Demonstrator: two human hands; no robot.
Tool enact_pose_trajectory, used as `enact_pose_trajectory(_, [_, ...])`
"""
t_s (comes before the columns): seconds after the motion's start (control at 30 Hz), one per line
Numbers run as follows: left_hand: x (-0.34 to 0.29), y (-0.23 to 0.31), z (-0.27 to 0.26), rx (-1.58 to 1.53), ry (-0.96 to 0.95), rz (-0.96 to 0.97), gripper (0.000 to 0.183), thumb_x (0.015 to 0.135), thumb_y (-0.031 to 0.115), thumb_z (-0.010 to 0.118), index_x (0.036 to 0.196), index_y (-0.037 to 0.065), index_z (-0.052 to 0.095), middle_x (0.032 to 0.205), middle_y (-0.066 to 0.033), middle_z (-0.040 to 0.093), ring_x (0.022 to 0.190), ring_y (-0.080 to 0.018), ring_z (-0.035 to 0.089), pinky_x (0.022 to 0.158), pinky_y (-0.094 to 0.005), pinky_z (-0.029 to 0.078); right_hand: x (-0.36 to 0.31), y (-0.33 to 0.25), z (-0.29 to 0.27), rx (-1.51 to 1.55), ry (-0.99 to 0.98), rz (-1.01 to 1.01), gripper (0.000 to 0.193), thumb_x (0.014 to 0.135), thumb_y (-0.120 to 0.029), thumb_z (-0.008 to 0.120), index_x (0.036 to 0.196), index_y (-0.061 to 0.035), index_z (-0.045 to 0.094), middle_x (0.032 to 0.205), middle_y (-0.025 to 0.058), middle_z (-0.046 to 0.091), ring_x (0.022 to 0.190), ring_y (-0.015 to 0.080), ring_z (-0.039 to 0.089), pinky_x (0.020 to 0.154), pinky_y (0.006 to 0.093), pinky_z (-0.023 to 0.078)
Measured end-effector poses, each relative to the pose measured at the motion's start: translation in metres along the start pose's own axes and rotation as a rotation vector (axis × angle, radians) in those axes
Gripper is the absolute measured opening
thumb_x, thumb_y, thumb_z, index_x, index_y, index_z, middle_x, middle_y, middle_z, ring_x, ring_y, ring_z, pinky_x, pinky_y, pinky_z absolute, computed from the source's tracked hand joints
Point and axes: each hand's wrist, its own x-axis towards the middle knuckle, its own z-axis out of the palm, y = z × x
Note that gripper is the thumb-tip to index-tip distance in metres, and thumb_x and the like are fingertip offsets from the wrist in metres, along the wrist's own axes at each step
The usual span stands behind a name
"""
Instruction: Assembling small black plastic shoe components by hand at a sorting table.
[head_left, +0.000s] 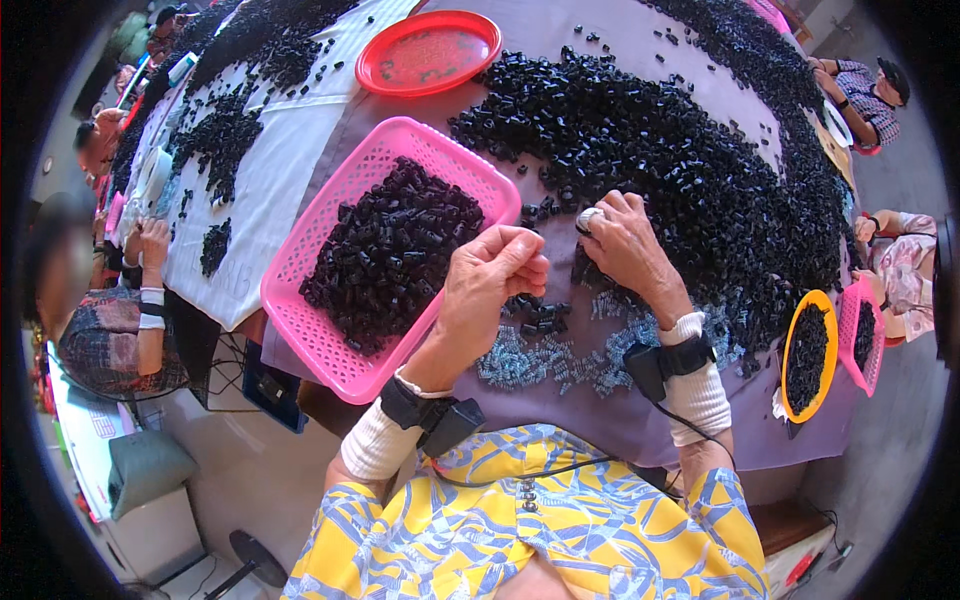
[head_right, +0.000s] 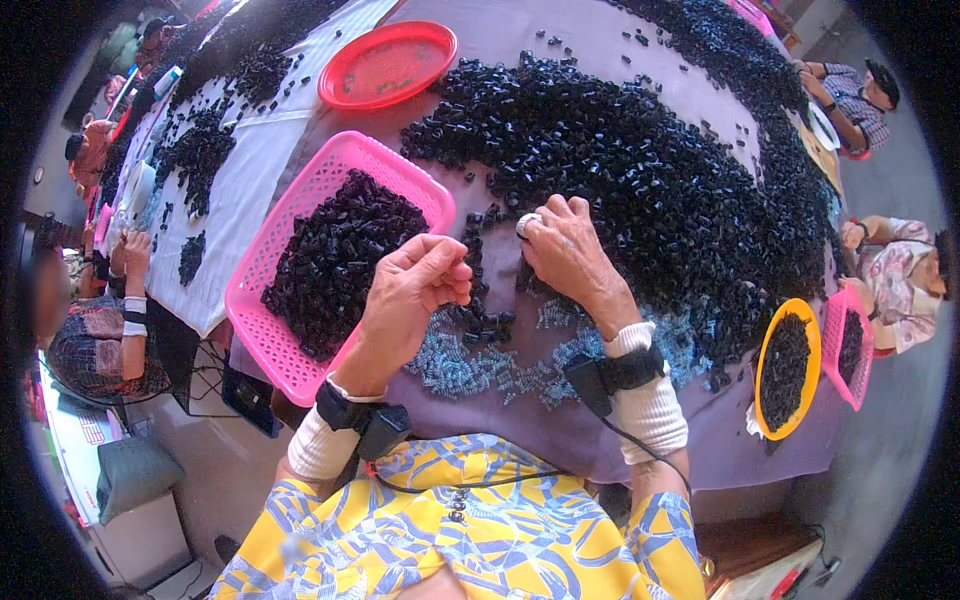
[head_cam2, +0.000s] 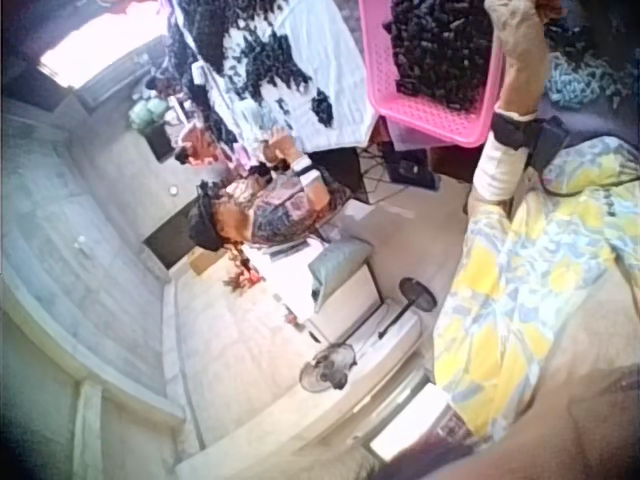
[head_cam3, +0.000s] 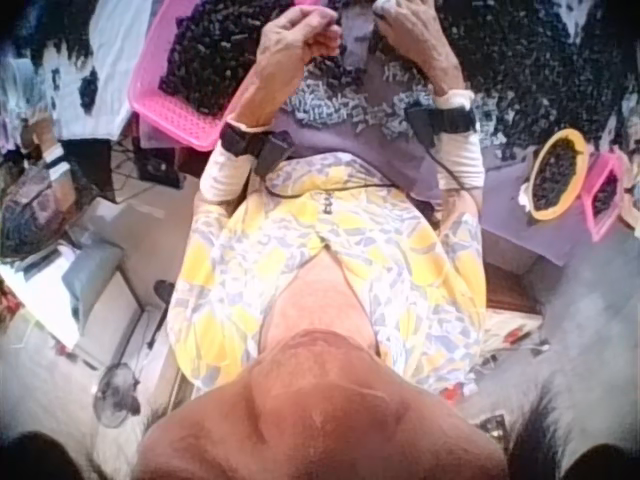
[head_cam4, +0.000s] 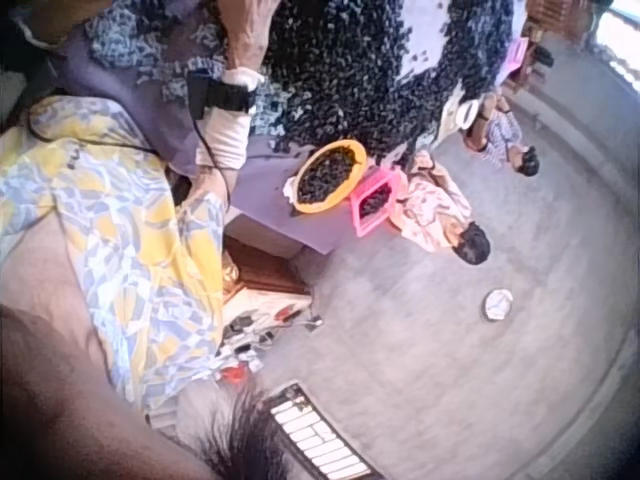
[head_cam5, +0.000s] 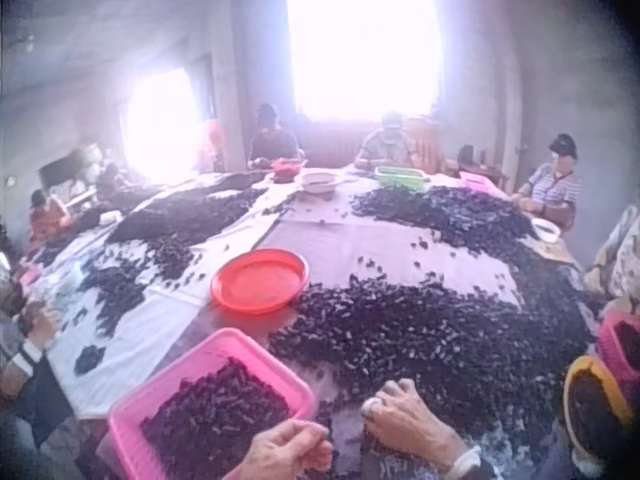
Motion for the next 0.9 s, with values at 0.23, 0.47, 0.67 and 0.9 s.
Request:
enact_pose_trajectory(0.23, [0.005,-0.006,0.0,0.006,-0.01,-0.005,0.018,0.091,0.019,0.057,0.094,0.002,0.062,0.077,-0.0049,0.063,0.067,-0.0116,0.061,0.063,-0.0262,0.052,-0.005,0.005,0.004,-0.038,-0.122,0.025,0.004,0.075,-0.009,0.06,0.075,-0.0066,0.063,0.08,0.0063,0.06,0.086,0.0224,0.052,0.079,0.0373,0.037])
enact_pose_trajectory(0.47, [0.005,-0.01,-0.004,0.025,0.001,-0.013,0.018,0.091,0.019,0.057,0.093,0.002,0.062,0.077,-0.0047,0.064,0.067,-0.0113,0.061,0.063,-0.0258,0.052,-0.005,-0.004,0.013,-0.062,-0.172,0.018,0.006,0.075,-0.009,0.058,0.077,-0.0073,0.063,0.079,0.0076,0.06,0.086,0.0241,0.053,0.079,0.0386,0.038])
enact_pose_trajectory(0.67, [0.007,-0.012,-0.002,0.063,0.004,-0.02,0.017,0.09,0.019,0.059,0.094,0.003,0.062,0.078,-0.0039,0.063,0.069,-0.0102,0.061,0.064,-0.025,0.052,-0.004,-0.006,0.011,0.187,0.014,0.026,0.014,0.07,-0.006,0.064,0.084,-0.0047,0.062,0.079,0.0097,0.06,0.082,0.027,0.056,0.076,0.0378,0.042])
enact_pose_trajectory(0.9, [0.007,-0.012,0.007,0.161,-0.045,0.054,0.023,0.084,0.012,0.065,0.104,0.002,0.059,0.083,-0.0028,0.063,0.072,-0.0089,0.06,0.065,-0.0232,0.051,-0.002,-0.025,-0.023,1.318,0.157,0.372,0.027,0.079,0.007,0.062,0.106,-0.0009,0.061,0.101,0.0057,0.065,0.089,0.0104,0.06,0.08,0.0254,0.051])
